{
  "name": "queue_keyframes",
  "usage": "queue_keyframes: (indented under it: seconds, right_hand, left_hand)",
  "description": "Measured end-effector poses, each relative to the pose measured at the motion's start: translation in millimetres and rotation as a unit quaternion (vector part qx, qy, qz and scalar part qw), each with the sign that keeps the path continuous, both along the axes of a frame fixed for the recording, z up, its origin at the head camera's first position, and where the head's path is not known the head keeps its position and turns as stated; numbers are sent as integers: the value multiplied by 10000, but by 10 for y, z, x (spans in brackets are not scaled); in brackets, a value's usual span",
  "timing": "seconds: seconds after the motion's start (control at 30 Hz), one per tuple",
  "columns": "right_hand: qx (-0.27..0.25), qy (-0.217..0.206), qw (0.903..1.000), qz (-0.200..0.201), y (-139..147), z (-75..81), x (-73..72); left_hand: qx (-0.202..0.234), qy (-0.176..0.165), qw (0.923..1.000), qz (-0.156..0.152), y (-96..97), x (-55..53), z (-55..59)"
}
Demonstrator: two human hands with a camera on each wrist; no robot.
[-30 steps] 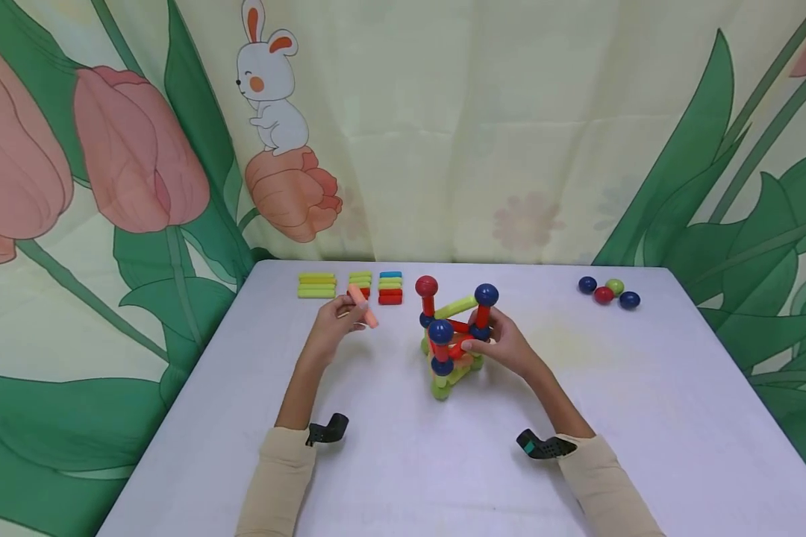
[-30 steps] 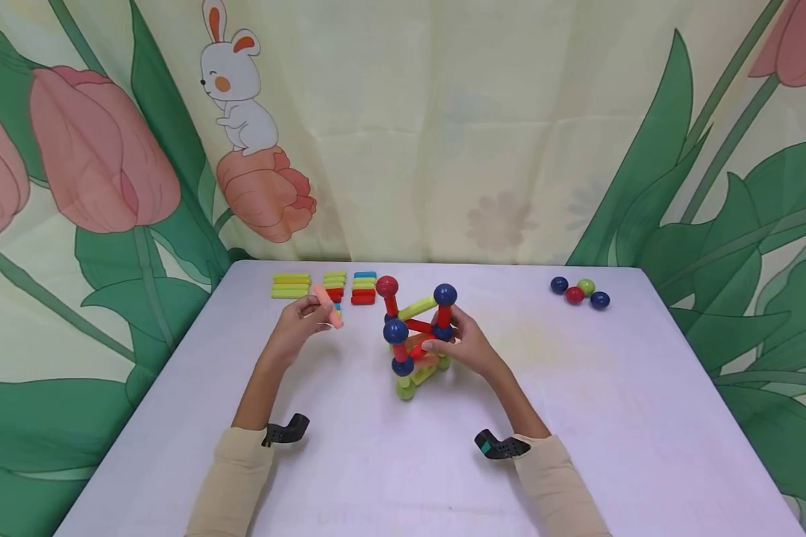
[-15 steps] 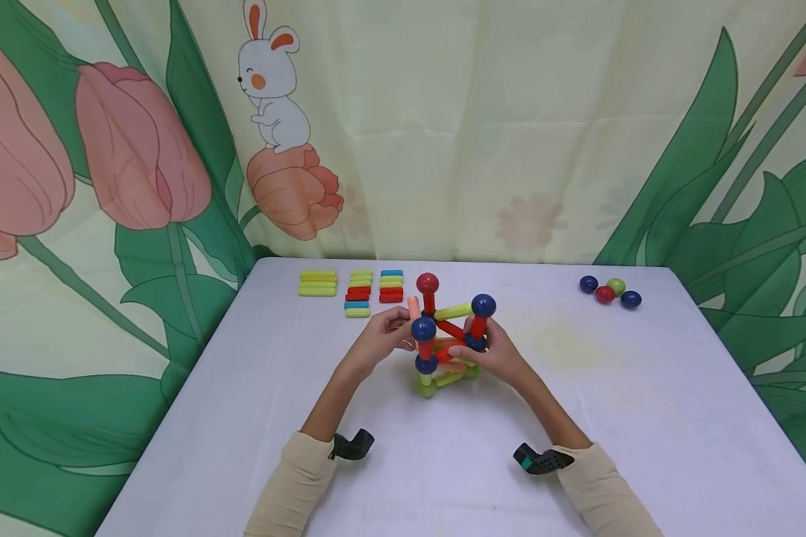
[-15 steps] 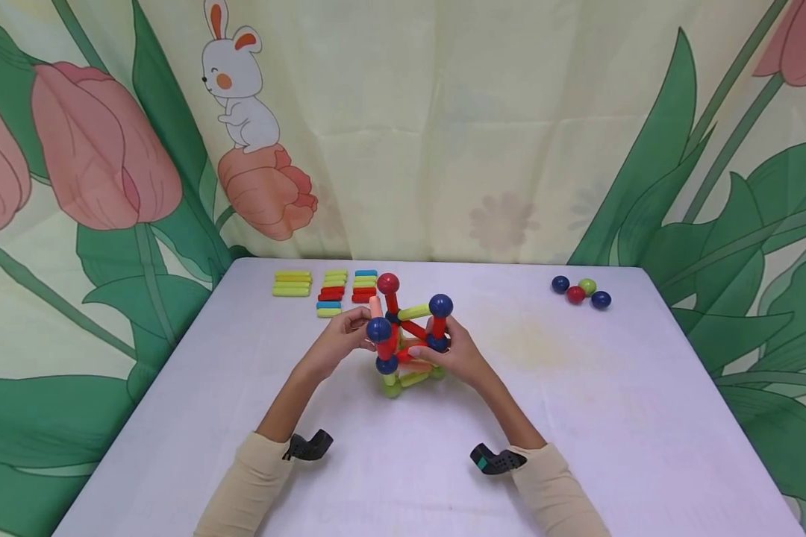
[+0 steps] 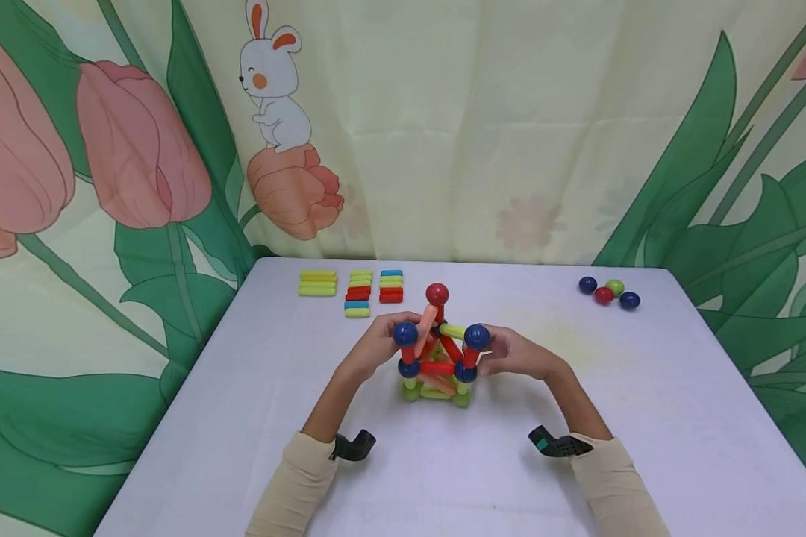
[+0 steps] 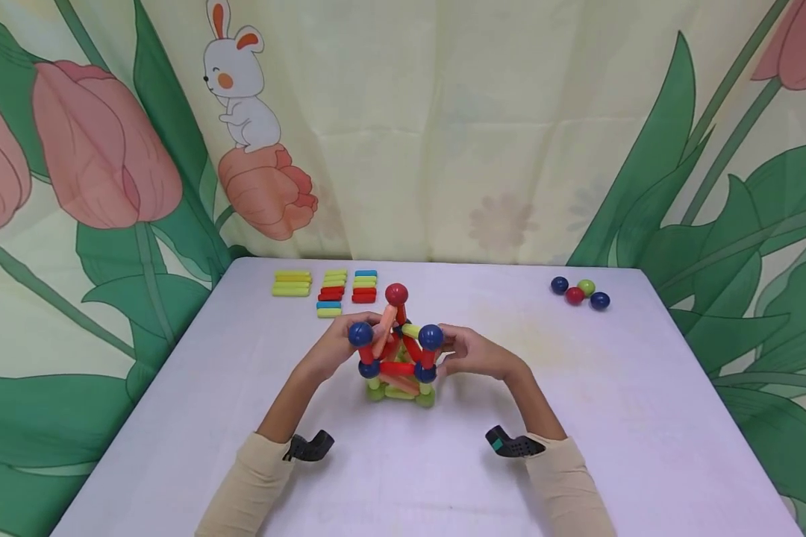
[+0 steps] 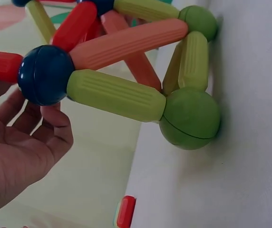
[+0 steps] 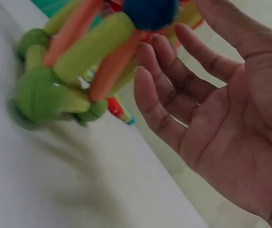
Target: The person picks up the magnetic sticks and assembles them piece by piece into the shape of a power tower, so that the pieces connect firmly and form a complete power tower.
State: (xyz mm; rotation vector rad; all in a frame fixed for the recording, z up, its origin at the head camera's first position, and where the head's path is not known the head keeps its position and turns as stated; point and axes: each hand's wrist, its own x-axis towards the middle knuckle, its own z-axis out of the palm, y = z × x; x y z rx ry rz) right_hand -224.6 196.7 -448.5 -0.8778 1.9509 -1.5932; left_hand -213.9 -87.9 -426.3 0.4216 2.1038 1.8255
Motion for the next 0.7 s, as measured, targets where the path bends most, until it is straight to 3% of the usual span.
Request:
queue_keyframes:
  seconds: [0.1, 0.23, 0.37, 0.5, 0.7]
  right_hand:
    - [-165, 187, 9982, -549, 22, 58, -106]
    - [-315, 806, 9854, -1468, -116, 154, -196]
    - [-489, 1091, 9857, -1192, -318, 288, -228]
    - [-665, 929, 9904, -776, -480, 351, -222]
    - [-659, 856, 9900, -908, -542, 334, -216]
  left_hand:
    - [128, -151, 9998, -1, 6, 12, 10]
    - [216, -262, 9994, 28, 7, 20, -16]
    - [264, -191, 9995, -30, 9, 16, -34]
    - [479, -144, 9985, -215, 8, 15, -64]
    - [598, -82, 9974, -387, 18, 3, -69]
